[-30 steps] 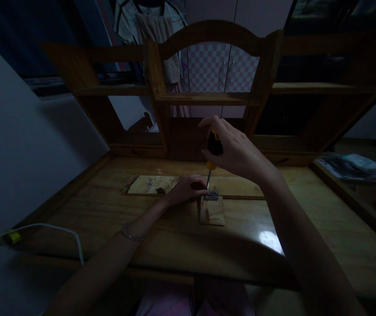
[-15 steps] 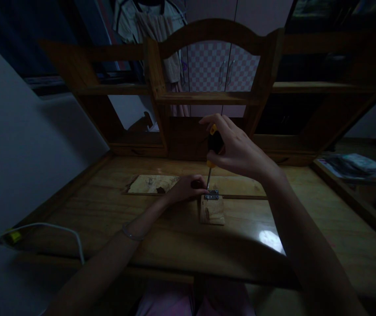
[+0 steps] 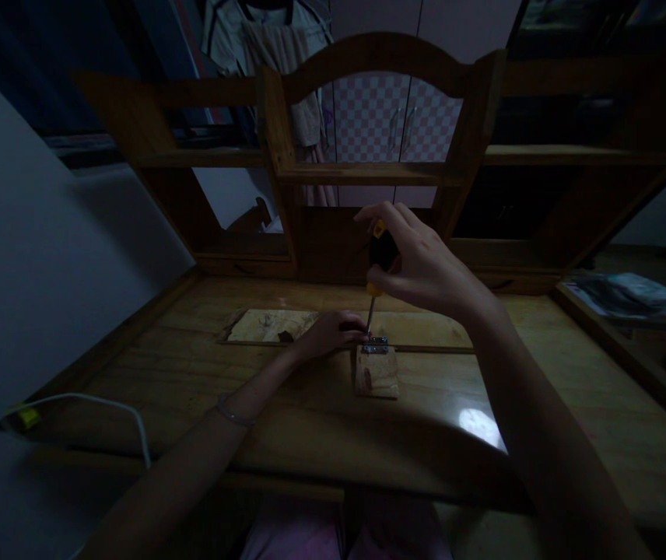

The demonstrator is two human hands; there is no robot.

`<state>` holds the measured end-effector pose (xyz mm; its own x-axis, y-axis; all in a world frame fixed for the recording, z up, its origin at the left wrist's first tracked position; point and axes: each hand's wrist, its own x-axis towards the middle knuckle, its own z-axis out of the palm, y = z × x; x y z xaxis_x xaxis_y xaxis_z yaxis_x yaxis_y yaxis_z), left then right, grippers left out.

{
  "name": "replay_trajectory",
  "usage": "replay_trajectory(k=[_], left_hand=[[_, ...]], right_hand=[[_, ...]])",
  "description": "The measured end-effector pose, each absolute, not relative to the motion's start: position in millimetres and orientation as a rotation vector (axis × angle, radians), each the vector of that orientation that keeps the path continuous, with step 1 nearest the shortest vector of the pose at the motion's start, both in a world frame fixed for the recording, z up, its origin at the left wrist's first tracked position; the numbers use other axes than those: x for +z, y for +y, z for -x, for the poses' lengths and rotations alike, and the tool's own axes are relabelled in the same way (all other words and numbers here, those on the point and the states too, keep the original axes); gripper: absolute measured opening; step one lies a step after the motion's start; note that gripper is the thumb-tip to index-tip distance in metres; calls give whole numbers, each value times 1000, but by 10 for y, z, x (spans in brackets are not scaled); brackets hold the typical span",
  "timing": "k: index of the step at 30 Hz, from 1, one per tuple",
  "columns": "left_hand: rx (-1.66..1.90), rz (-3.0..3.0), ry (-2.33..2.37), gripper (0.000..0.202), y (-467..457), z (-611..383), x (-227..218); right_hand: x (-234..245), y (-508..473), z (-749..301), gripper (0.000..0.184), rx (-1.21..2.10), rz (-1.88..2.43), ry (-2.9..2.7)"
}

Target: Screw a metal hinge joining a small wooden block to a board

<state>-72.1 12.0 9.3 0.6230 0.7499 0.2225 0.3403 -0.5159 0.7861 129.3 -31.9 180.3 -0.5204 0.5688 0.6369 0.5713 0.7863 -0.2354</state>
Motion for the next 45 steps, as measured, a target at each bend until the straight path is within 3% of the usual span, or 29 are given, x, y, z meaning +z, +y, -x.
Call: replay_trajectory(k=[17, 28, 45], left_hand=[[793, -1963, 699, 15, 36, 675, 170], [888, -1996, 965, 29, 111, 713, 79], [1049, -2012, 978, 26, 131, 674, 65]], right_hand=[[1869, -319, -1346, 56, -33, 808, -2198], [1932, -357, -1385, 53, -76, 893, -2148], [2053, -414, -1554, 42, -267, 946, -1761]])
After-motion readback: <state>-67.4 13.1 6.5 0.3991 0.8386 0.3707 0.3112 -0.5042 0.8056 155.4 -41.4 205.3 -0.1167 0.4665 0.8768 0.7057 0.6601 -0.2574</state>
